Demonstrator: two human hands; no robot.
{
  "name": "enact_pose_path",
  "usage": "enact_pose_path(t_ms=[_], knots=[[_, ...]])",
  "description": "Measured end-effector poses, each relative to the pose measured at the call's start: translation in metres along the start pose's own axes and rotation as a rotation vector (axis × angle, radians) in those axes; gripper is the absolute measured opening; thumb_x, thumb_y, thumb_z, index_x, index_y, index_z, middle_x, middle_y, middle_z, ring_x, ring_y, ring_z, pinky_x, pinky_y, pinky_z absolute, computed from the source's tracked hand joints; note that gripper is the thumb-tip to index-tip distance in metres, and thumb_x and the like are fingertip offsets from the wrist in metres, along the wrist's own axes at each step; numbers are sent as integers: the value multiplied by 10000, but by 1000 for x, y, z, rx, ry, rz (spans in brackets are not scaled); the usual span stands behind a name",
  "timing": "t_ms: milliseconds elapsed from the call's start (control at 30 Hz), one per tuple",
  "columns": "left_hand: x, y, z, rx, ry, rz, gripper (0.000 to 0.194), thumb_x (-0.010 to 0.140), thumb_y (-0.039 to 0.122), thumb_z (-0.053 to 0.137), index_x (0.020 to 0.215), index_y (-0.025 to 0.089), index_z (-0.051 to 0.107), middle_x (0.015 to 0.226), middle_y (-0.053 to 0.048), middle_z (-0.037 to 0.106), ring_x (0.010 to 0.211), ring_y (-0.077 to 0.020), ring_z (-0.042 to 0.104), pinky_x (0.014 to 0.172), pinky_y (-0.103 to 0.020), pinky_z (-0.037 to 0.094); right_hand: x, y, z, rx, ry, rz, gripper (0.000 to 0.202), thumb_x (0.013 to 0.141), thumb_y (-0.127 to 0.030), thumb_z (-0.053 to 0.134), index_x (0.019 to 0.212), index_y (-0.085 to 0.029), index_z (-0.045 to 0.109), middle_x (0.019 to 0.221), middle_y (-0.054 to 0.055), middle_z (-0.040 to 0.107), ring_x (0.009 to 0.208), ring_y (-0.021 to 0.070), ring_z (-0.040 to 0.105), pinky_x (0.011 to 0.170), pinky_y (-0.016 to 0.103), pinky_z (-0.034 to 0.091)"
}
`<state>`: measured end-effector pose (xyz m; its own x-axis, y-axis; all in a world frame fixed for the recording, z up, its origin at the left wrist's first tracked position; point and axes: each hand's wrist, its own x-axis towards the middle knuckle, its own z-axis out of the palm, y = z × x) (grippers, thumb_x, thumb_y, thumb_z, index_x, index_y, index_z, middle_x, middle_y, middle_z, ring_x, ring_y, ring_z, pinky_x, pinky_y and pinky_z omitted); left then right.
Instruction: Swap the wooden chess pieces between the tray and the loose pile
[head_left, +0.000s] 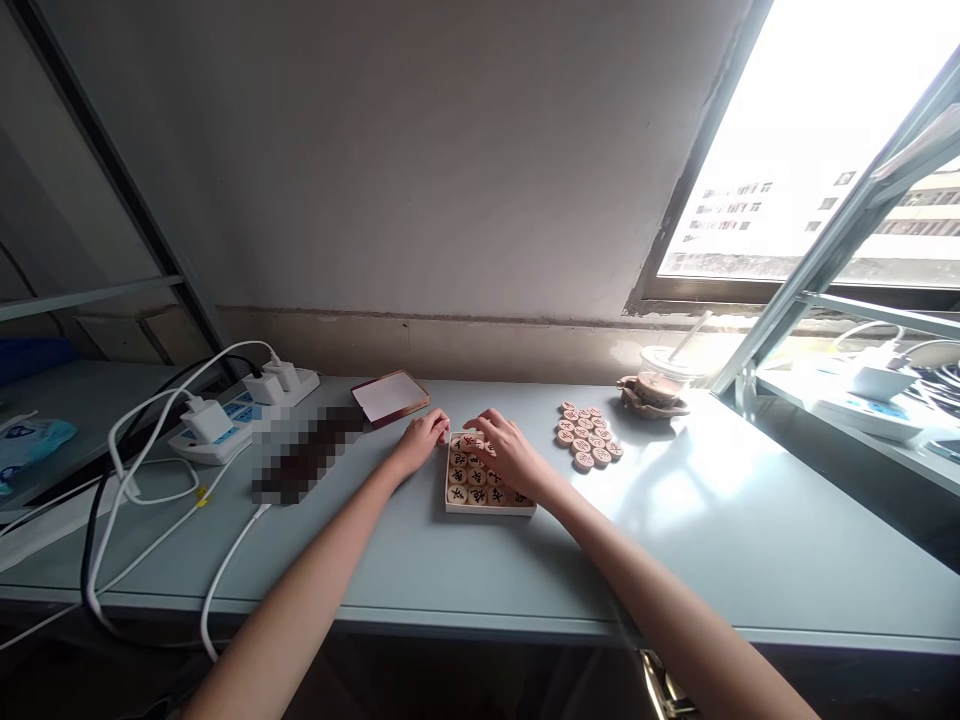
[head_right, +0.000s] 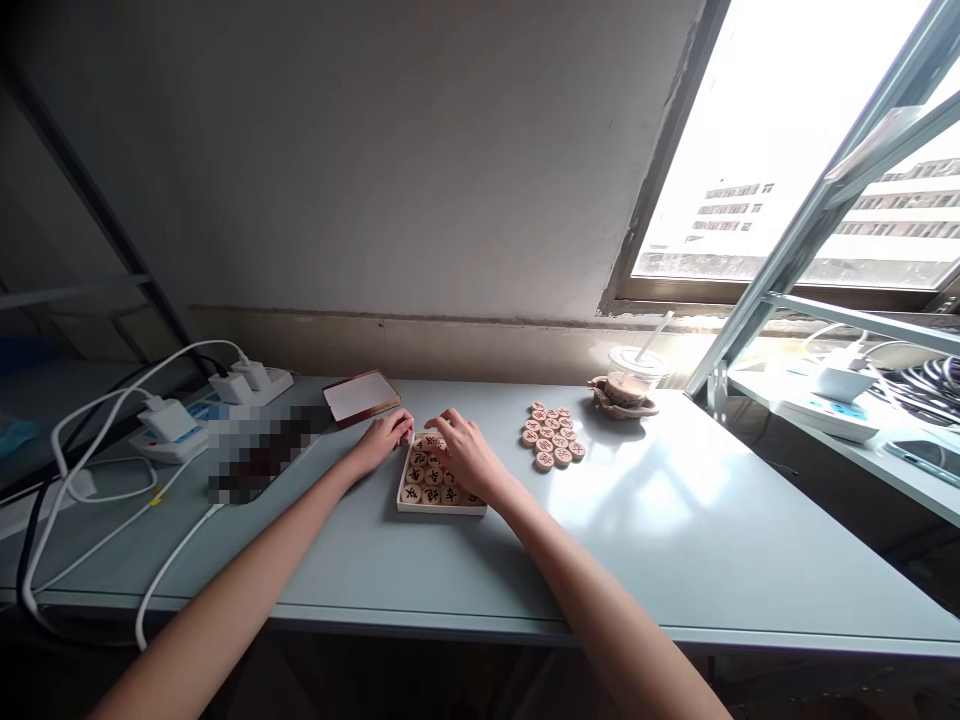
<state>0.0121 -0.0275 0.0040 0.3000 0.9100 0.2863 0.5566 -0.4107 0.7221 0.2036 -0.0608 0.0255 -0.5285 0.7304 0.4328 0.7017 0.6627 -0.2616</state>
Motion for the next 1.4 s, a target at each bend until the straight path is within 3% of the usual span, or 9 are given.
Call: enact_pose_path(t_ms=[133,400,500,600,733,833,1100,1233,1400], knots=[[-1,1,0,45,7,9,235,872,328,299,718,199,421,604,28,506,590,-136,491,608,-245,349,0,1,-3,-63,-24,12,200,869,-265,483,1062,-218,512,890,35,637,842,172,558,770,305,338],[-2,2,1,132,10,15,343,860,435,339,632,190,415,572,27,480,569,-137,454,566,-247,307,-1,6,-11,-154,-36,31,194,896,-257,417,1021,-257,565,934,13,653,848,149,545,781,292,286],[-3,3,1,115,-13,10,352,851,479,351,676,190,452,627,17,533,604,-144,488,581,-248,324,-6,25,-23,-293,36,178,223,893,-255,400,1025,-246,580,1006,32,631,894,168,528,797,312,277],[-3,4,1,116,-24,5,321,837,486,383,740,194,477,685,8,568,641,-153,518,600,-250,347,-16,52,-36,-498,45,419,248,857,-231,417,1027,-185,592,1034,100,599,943,221,501,794,347,276],[-4,4,0,133,-35,-38,282,813,450,435,922,201,510,701,6,584,649,-161,541,597,-251,373,-25,78,-48,-556,-144,698,274,840,-228,378,907,-155,634,978,130,600,917,248,509,750,362,293],[-5,7,-2,136,-88,-45,284,813,424,426,937,202,554,767,-16,624,701,-173,567,631,-257,393,-26,80,-53,-452,-232,761,260,821,-253,398,903,-196,639,982,104,615,938,244,515,742,355,305],[-6,14,-5,83,-121,-49,278,814,398,410,873,205,602,892,-27,668,829,-200,585,712,-262,403,-20,65,-47,-322,-97,513,264,820,-394,463,814,-211,652,838,59,637,782,207,565,765,355,327],[-6,11,-4,98,-103,-29,286,823,404,411,858,202,610,880,-25,665,818,-195,585,710,-255,404,-11,38,-38,-107,3,243,306,858,-472,418,898,-245,619,850,27,640,810,180,556,756,321,338],[-5,8,-3,102,-97,-8,318,829,438,408,890,204,614,894,-32,660,816,-193,580,721,-258,411,-3,6,-14,-137,-15,52,240,881,-391,430,964,-249,604,878,33,643,821,173,543,788,325,311]])
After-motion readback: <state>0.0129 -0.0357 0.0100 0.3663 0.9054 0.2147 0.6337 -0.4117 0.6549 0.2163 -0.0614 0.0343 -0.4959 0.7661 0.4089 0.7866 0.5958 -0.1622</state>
